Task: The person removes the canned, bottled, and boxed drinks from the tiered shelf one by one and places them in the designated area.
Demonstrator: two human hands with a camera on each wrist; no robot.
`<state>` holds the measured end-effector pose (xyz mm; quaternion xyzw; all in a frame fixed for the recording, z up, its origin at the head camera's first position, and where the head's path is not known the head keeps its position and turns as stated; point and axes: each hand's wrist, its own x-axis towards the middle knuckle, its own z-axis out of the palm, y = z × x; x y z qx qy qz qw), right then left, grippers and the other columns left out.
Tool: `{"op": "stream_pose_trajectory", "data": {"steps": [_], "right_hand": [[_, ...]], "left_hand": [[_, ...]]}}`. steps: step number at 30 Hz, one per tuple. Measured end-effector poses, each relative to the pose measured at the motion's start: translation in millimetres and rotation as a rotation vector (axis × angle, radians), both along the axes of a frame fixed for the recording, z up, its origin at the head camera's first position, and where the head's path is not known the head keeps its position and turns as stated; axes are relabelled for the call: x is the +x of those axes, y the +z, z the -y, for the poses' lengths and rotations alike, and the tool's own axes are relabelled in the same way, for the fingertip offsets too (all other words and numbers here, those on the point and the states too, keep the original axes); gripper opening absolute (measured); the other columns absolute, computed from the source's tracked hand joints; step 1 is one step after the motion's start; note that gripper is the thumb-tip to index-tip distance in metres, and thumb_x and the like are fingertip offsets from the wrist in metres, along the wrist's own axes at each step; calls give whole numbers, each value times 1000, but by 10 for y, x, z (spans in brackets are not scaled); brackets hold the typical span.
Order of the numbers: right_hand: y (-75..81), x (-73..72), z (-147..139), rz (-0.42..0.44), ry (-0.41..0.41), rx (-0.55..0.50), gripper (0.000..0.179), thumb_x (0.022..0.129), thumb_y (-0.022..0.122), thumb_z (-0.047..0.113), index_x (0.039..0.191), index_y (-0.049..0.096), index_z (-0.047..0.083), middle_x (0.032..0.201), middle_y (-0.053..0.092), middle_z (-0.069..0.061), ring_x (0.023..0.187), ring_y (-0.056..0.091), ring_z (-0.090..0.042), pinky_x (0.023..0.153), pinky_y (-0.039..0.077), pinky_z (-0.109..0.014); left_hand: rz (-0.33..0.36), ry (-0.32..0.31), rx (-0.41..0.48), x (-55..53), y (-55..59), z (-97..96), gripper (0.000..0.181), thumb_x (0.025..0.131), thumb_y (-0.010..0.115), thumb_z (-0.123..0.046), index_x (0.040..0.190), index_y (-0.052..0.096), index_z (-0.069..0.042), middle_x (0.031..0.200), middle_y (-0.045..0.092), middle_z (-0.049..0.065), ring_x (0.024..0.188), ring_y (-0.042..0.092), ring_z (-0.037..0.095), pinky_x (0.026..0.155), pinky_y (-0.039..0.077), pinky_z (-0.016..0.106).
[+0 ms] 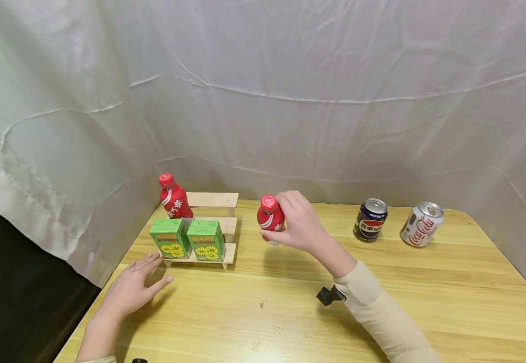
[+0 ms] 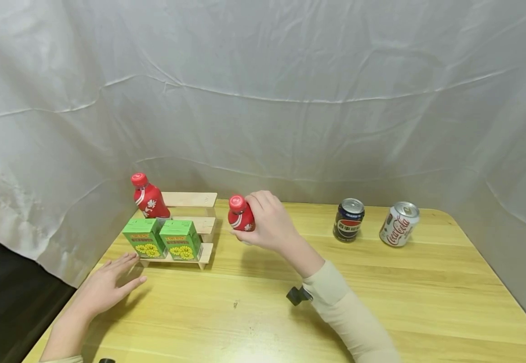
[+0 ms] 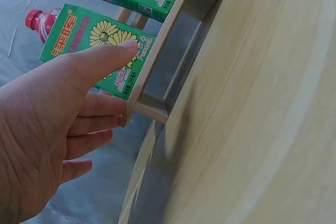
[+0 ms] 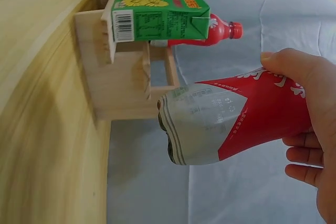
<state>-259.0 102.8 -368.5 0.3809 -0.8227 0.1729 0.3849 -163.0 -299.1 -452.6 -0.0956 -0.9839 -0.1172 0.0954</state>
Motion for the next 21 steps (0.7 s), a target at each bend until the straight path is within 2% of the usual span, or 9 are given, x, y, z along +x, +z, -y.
{"op": "stream_pose_trajectory", "data": {"steps": [21], "right_hand": [[-231, 208, -650, -44, -10, 17, 73, 58, 86, 48, 107, 63, -2, 100, 64, -15, 95, 59, -30, 83, 55, -44]], "left_hand": [[3, 0, 21, 12, 17, -9, 67, 89, 65, -49, 134, 57, 0, 143, 52, 21, 134, 46, 41, 113, 32, 62]]}}
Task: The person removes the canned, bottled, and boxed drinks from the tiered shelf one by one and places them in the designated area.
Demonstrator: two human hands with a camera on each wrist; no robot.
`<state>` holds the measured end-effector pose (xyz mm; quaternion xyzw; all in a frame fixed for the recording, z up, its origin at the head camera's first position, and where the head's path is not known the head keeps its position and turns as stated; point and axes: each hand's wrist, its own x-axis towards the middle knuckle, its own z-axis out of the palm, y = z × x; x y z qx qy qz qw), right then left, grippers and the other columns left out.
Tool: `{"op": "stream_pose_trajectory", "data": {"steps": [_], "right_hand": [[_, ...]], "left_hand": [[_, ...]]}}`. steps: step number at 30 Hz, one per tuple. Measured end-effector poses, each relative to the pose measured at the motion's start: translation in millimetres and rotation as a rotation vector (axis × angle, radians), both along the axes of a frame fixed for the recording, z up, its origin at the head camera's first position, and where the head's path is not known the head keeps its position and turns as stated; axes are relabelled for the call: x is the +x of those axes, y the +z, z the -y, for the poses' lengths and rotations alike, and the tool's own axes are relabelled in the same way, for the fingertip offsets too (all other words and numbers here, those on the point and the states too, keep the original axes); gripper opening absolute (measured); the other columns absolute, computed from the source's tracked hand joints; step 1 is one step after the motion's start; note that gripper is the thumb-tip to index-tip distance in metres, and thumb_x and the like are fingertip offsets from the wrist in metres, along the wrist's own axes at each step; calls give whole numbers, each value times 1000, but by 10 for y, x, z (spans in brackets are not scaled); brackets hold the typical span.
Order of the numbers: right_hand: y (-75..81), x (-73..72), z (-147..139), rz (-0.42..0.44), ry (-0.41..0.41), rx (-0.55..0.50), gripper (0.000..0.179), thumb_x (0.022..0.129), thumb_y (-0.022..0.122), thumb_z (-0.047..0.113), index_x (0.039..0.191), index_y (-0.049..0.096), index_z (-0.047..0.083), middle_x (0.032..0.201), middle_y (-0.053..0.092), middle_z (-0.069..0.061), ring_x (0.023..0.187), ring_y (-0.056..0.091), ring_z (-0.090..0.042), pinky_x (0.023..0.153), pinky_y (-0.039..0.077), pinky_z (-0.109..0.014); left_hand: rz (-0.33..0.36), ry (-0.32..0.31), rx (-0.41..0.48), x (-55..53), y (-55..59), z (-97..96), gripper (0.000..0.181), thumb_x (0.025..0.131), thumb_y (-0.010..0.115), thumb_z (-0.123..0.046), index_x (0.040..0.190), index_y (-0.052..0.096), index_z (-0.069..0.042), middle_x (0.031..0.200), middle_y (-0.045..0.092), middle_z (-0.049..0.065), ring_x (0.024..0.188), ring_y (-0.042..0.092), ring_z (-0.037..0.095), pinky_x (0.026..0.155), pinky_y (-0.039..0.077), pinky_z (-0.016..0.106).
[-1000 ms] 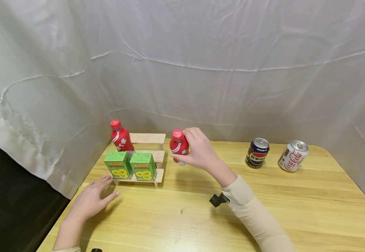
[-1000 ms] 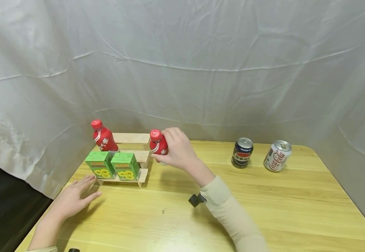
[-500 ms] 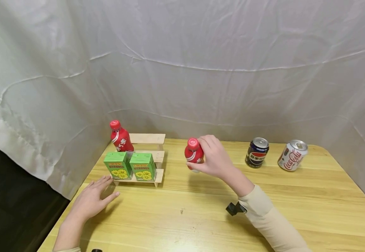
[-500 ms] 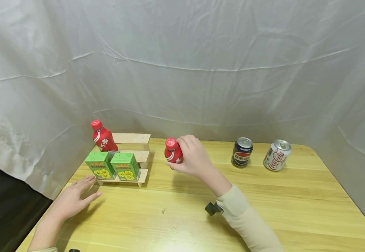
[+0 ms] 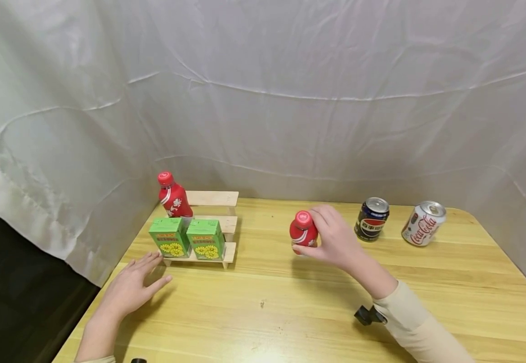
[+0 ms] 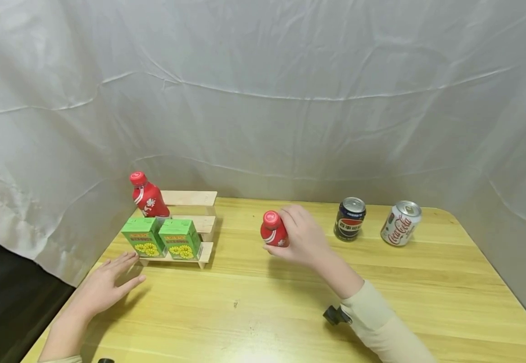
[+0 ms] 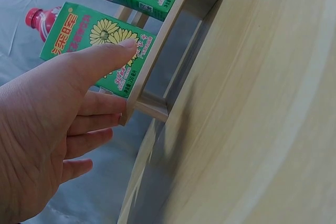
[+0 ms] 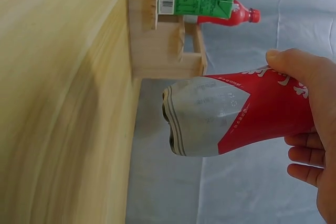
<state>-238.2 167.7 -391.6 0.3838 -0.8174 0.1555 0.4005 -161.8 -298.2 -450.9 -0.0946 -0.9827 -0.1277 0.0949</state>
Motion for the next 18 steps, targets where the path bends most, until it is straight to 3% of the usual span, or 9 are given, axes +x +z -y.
{"op": "stream_pose_trajectory", "data": {"steps": [9, 18], "right_hand": [[-7, 124, -272, 40, -59, -10, 76, 61, 83, 53, 110, 63, -2, 106, 64, -16, 99, 59, -31, 87, 54, -46], [-20, 210, -563, 66, -86, -58, 77, 77, 68, 66, 108, 63, -4, 104, 62, -18, 100, 57, -33, 88, 50, -46]], "left_hand": [[-5, 2, 8, 11, -10, 8, 66, 88, 66, -48, 133, 58, 0, 142, 53, 21, 134, 46, 41, 113, 33, 62], [-5, -1, 7, 5, 3, 12, 66, 89, 66, -47, 134, 57, 0, 143, 52, 21, 134, 46, 41, 113, 32, 62]]}}
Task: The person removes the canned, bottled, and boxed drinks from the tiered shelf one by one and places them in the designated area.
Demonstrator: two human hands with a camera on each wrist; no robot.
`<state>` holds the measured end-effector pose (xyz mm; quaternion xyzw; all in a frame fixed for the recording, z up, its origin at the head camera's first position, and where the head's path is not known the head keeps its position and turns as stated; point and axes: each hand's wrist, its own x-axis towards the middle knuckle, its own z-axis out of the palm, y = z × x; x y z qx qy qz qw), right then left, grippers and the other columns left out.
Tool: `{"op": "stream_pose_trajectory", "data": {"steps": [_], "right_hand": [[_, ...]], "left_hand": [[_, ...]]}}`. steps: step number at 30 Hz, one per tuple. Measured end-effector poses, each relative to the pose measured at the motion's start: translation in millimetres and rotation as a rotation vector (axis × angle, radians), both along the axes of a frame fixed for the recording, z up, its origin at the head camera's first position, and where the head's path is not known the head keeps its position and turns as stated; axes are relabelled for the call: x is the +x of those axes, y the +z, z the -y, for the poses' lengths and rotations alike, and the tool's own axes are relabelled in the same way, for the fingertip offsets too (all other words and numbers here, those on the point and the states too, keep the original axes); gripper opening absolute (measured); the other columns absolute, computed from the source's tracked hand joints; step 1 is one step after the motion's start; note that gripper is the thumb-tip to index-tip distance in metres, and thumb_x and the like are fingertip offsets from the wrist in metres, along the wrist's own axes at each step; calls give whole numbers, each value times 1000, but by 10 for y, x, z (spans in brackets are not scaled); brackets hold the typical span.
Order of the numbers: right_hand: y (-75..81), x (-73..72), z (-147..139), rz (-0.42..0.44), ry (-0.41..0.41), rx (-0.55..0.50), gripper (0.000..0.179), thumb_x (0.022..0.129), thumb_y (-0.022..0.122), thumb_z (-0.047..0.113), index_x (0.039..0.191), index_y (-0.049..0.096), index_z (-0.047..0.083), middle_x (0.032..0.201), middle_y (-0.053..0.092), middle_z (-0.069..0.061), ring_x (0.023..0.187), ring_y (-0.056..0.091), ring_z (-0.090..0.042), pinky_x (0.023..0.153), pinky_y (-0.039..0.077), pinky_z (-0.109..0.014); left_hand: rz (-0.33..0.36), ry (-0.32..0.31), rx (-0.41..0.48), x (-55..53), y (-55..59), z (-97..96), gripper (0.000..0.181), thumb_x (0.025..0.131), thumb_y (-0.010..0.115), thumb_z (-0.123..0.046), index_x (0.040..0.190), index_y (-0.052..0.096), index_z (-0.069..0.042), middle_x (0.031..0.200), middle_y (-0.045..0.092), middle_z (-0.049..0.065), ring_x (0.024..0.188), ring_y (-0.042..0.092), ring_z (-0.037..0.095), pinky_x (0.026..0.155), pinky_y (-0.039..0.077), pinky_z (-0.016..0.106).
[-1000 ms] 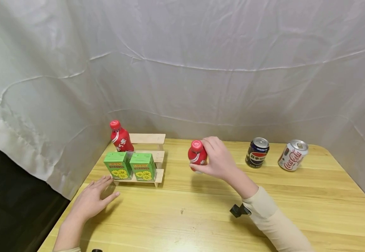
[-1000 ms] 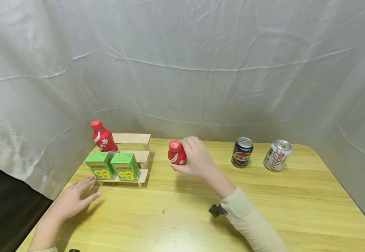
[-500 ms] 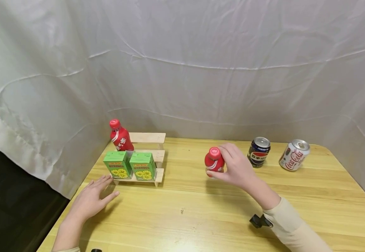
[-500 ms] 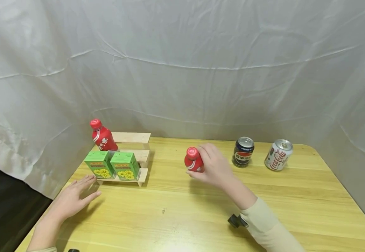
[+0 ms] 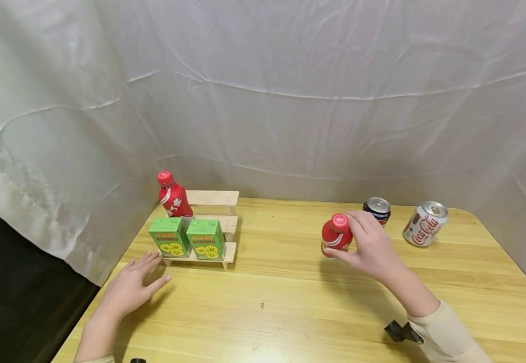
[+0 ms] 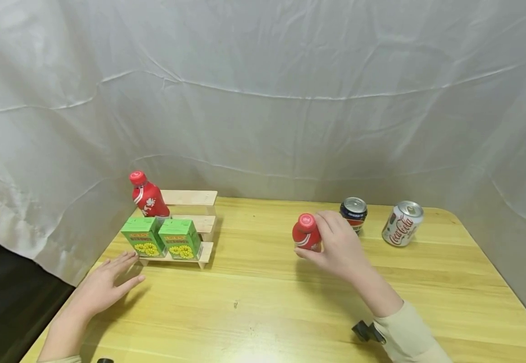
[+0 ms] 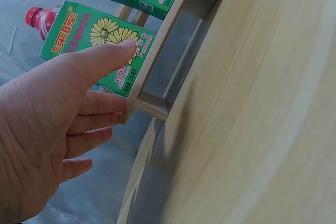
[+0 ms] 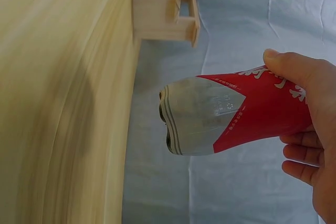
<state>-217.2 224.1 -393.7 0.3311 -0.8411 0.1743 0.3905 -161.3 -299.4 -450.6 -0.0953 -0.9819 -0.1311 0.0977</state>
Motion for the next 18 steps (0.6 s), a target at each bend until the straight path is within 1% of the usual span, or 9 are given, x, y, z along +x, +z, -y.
{"op": "stream_pose_trajectory", "data": {"steps": [3, 6, 12, 18], "right_hand": [[4, 29, -83, 4, -13, -12, 80, 83, 56, 72, 109, 62, -4, 105, 61, -18, 101, 56, -33, 87, 50, -48], [12, 70, -162, 6, -38, -19, 83, 84, 50, 74, 110, 61, -4, 106, 61, -19, 101, 56, -34, 86, 50, -49], [17, 158, -355, 8, -102, -20, 86, 84, 46, 76, 110, 62, -5, 106, 62, -19, 98, 56, -34, 86, 46, -44], [9, 244, -567, 14, -125, -41, 85, 85, 46, 74, 107, 62, -7, 102, 61, -21, 96, 53, -36, 84, 41, -43]], "left_hand": [[-6, -3, -4, -3, 5, 8, 66, 89, 66, -47, 134, 57, 0, 143, 52, 22, 133, 47, 42, 113, 33, 62], [-7, -3, -8, -8, 1, 13, 66, 89, 65, -47, 134, 57, 1, 143, 52, 22, 133, 47, 42, 113, 33, 62], [4, 5, -16, -20, -1, -5, 66, 90, 64, -47, 135, 56, 1, 144, 50, 22, 134, 45, 42, 113, 31, 62], [14, 12, -27, -28, 8, -23, 66, 91, 62, -48, 135, 55, 1, 144, 50, 22, 135, 44, 43, 114, 30, 62]]}}
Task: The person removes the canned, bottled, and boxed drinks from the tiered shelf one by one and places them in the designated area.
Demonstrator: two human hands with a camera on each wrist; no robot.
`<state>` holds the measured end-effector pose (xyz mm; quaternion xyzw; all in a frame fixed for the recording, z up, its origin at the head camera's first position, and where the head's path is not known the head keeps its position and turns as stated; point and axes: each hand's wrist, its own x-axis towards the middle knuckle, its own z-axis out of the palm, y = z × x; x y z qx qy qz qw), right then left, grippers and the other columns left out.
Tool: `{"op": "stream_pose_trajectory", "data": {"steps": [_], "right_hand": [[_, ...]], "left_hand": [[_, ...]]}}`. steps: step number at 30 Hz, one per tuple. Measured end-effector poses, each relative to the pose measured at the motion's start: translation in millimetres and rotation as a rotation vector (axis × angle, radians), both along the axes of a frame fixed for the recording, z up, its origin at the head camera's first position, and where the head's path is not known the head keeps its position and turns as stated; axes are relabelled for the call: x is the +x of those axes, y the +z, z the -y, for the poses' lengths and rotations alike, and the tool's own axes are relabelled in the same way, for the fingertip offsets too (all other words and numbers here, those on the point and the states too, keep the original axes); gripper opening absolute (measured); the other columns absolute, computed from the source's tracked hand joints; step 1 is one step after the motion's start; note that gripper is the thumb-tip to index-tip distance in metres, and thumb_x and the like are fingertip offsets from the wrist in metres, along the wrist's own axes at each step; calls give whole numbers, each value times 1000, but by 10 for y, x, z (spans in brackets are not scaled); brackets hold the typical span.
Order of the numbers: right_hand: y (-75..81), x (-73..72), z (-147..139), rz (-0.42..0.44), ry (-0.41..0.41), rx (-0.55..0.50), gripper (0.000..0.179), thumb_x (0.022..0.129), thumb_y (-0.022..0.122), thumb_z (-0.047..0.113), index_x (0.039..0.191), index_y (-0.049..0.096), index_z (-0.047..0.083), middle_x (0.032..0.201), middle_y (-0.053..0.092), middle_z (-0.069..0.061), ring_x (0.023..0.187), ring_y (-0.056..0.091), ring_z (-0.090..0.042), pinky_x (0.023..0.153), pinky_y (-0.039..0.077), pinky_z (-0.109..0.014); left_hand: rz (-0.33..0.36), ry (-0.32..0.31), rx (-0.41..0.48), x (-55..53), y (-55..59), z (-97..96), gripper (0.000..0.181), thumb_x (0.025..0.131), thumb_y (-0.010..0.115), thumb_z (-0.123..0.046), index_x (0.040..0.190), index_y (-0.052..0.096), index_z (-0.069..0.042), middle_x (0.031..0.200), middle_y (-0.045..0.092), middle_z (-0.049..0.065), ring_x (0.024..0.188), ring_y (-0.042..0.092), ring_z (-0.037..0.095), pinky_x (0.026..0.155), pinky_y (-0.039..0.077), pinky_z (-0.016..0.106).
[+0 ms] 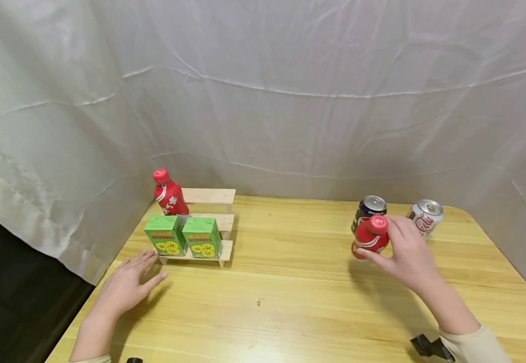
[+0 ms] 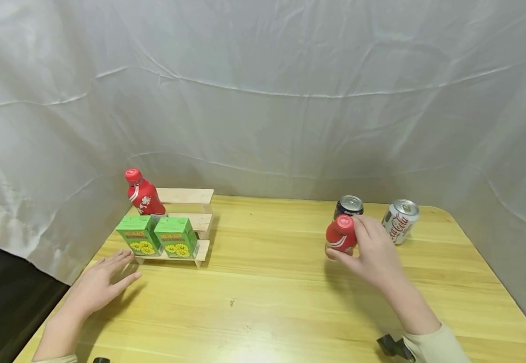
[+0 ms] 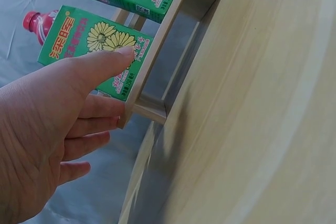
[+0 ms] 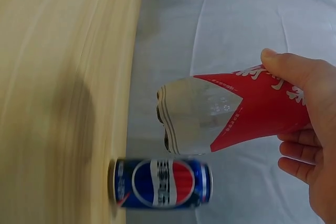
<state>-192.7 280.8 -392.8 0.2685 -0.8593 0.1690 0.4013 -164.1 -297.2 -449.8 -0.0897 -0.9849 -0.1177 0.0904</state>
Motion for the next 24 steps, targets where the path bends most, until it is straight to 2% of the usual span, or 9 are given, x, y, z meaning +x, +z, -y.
{"op": "stream_pose_trajectory", "data": {"steps": [7, 12, 15, 16, 18, 20, 22, 24], "right_hand": [[-34, 80, -245, 44, -69, -14, 92, 81, 47, 79, 108, 60, -8, 104, 60, -23, 97, 52, -38, 86, 38, -36], [-50, 115, -404, 72, -114, -28, 93, 79, 47, 81, 107, 59, -6, 104, 60, -22, 96, 52, -38, 83, 39, -39], [-57, 129, -488, 91, -128, -31, 92, 77, 51, 80, 109, 59, -6, 104, 60, -21, 95, 52, -38, 81, 40, -41], [-58, 130, -515, 98, -137, -28, 90, 76, 56, 78, 110, 59, -5, 104, 60, -20, 94, 52, -37, 80, 40, -41], [-63, 133, -568, 111, -155, -20, 84, 72, 71, 69, 112, 58, -5, 104, 59, -20, 91, 51, -36, 77, 40, -41], [-67, 133, -617, 132, -181, -16, 78, 66, 84, 52, 113, 57, -4, 103, 59, -19, 90, 50, -34, 75, 39, -39], [-70, 133, -665, 163, -206, -22, 75, 58, 91, 34, 114, 57, -4, 103, 59, -20, 90, 50, -34, 75, 39, -40], [-70, 132, -709, 199, -222, -35, 74, 56, 91, 24, 114, 56, -4, 104, 58, -22, 92, 49, -36, 75, 39, -43]], "left_hand": [[-1, 8, -3, 9, 5, -1, 66, 91, 62, -49, 135, 56, 1, 144, 50, 22, 135, 44, 43, 113, 30, 63], [-4, 1, -4, 2, 5, -13, 66, 91, 62, -49, 135, 56, 0, 144, 51, 21, 135, 44, 43, 113, 31, 62], [-6, 0, -4, 1, 5, -17, 66, 90, 63, -49, 134, 57, 0, 143, 51, 21, 135, 44, 43, 113, 31, 62], [-7, 2, -3, 4, 4, -16, 66, 90, 63, -49, 134, 57, 0, 143, 51, 21, 135, 44, 43, 113, 31, 62], [-6, 5, 0, 8, 4, -15, 66, 90, 63, -49, 134, 57, 0, 143, 51, 21, 135, 44, 43, 113, 31, 62], [-5, 7, 2, 13, 4, -13, 66, 90, 63, -49, 134, 57, 0, 144, 51, 22, 135, 44, 43, 113, 31, 62], [-5, 9, 2, 16, 5, -13, 66, 91, 63, -49, 134, 56, 0, 144, 50, 22, 135, 44, 43, 113, 31, 62], [-4, 10, 2, 18, 10, -13, 67, 91, 63, -49, 134, 56, 0, 144, 50, 22, 135, 44, 43, 113, 31, 62]]}}
